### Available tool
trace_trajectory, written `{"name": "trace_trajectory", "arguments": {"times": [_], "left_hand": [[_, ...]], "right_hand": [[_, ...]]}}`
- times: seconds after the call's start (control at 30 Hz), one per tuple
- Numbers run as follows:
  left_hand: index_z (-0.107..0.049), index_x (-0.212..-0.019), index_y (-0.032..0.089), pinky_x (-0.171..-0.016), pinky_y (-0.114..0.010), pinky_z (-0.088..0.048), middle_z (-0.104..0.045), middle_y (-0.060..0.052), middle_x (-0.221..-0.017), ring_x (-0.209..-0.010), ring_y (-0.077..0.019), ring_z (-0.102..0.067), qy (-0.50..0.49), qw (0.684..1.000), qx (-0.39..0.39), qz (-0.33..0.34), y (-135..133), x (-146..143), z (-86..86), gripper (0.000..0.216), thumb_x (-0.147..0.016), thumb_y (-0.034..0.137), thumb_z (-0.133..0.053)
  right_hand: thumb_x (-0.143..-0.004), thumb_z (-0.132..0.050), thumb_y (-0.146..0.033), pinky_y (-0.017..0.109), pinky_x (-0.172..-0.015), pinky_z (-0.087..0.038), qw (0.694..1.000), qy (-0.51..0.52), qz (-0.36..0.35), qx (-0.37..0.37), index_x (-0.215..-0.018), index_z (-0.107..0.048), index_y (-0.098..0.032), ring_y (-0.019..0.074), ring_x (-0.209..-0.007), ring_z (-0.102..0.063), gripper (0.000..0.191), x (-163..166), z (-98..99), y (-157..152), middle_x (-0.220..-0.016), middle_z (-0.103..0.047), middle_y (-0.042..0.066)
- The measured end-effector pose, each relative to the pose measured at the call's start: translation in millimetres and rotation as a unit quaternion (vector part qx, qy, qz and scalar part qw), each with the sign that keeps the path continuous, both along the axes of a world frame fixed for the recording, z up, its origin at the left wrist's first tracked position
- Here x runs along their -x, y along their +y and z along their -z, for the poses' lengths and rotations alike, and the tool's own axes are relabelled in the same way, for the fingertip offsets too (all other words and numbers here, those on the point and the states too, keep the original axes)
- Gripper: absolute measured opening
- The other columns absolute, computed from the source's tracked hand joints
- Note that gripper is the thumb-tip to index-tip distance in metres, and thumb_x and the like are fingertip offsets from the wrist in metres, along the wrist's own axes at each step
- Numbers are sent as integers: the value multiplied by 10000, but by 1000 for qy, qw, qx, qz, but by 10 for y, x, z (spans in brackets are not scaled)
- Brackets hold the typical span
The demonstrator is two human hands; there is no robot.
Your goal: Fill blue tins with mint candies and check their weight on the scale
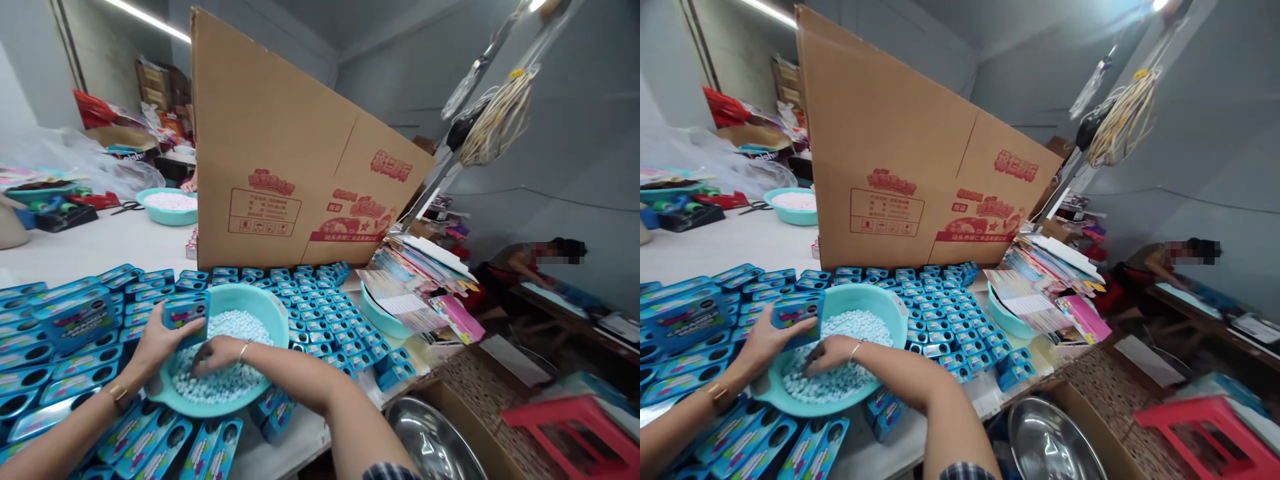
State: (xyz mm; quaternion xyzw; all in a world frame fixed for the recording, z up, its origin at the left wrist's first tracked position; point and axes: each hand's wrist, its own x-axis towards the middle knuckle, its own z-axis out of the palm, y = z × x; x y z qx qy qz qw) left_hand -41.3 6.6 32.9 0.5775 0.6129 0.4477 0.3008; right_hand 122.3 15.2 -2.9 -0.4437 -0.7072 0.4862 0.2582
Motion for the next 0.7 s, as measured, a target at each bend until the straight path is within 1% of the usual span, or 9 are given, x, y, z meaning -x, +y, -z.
{"name": "trace_trajectory", "arguments": {"times": [0.07, 0.13, 0.17, 0.23, 0.33, 0.4, 0.53, 0.63, 0.7], "left_hand": [[-393, -1329, 159, -930, -425, -499, -629, -120, -1212, -1102, -333, -614, 92, 991, -21, 92, 34, 11, -12, 871, -623, 527, -746], [-440, -1316, 175, -1031, -452, -412, -602, -122, -1263, -1170, -341, -565, 216, 953, -49, 207, 80, 5, -19, 823, -590, 411, -747], [-486, -1288, 192, -1065, -476, -362, -604, -118, -1259, -1181, -348, -551, 282, 922, -56, 258, 97, -14, -25, 775, -565, 326, -733], [-568, -1214, 223, -1075, -534, -298, -624, -117, -1208, -1162, -370, -544, 403, 846, -45, 346, 113, -97, -34, 705, -517, 183, -664], [-628, -1097, 208, -1008, -600, -303, -636, -153, -1121, -1097, -402, -554, 490, 771, -1, 408, 105, -300, -13, 644, -460, 109, -617], [-627, -1067, 185, -971, -640, -304, -618, -188, -1141, -1093, -434, -541, 502, 760, 19, 412, 108, -420, 34, 651, -420, 115, -641], [-583, -1121, 191, -938, -651, -317, -582, -199, -1206, -1109, -445, -516, 503, 767, 43, 396, 131, -472, 142, 752, -376, 135, -656], [-571, -1137, 189, -924, -618, -340, -586, -182, -1187, -1100, -409, -524, 489, 784, 37, 381, 122, -425, 203, 689, -450, 138, -610], [-570, -1144, 181, -914, -615, -344, -580, -185, -1192, -1101, -406, -524, 481, 798, 32, 363, 107, -414, 249, 658, -488, 125, -580]], "right_hand": [[-486, -841, -432, 219, -643, -458, 994, -44, -101, -4, -523, -704, -230, 112, -563, -581, 247, -278, -78, -112, -508, -625, -87], [-458, -856, -405, 218, -679, -470, 991, -40, -126, 0, -552, -717, -220, 128, -630, -628, 249, -558, -156, -201, -576, -670, -73], [-444, -865, -385, 231, -717, -482, 995, -32, -89, 11, -563, -719, -221, 146, -681, -650, 250, -681, -185, -231, -613, -688, -64], [-390, -892, -330, 284, -815, -496, 996, -31, 67, 43, -591, -715, -229, 199, -810, -672, 286, -858, -205, -256, -696, -716, -41], [-399, -895, -302, 380, -900, -486, 952, -54, 290, 81, -715, -715, -215, 273, -967, -648, 373, -913, -118, -226, -882, -730, 26], [-529, -846, -342, 407, -888, -490, 926, -62, 359, 99, -834, -705, -174, 289, -1009, -632, 375, -831, 0, -192, -1014, -704, 81], [-791, -686, -354, 403, -887, -502, 875, -56, 461, 133, -1012, -655, -134, 245, -1039, -611, 313, -603, 249, -143, -1175, -630, 113], [-893, -590, -391, 419, -891, -528, 856, -31, 494, 149, -1109, -614, -156, 206, -1015, -623, 320, -502, 362, -119, -1164, -630, 80], [-916, -536, -425, 412, -865, -533, 852, -7, 503, 146, -1060, -639, -150, 223, -988, -640, 328, -454, 383, -108, -1076, -668, 77]]}}
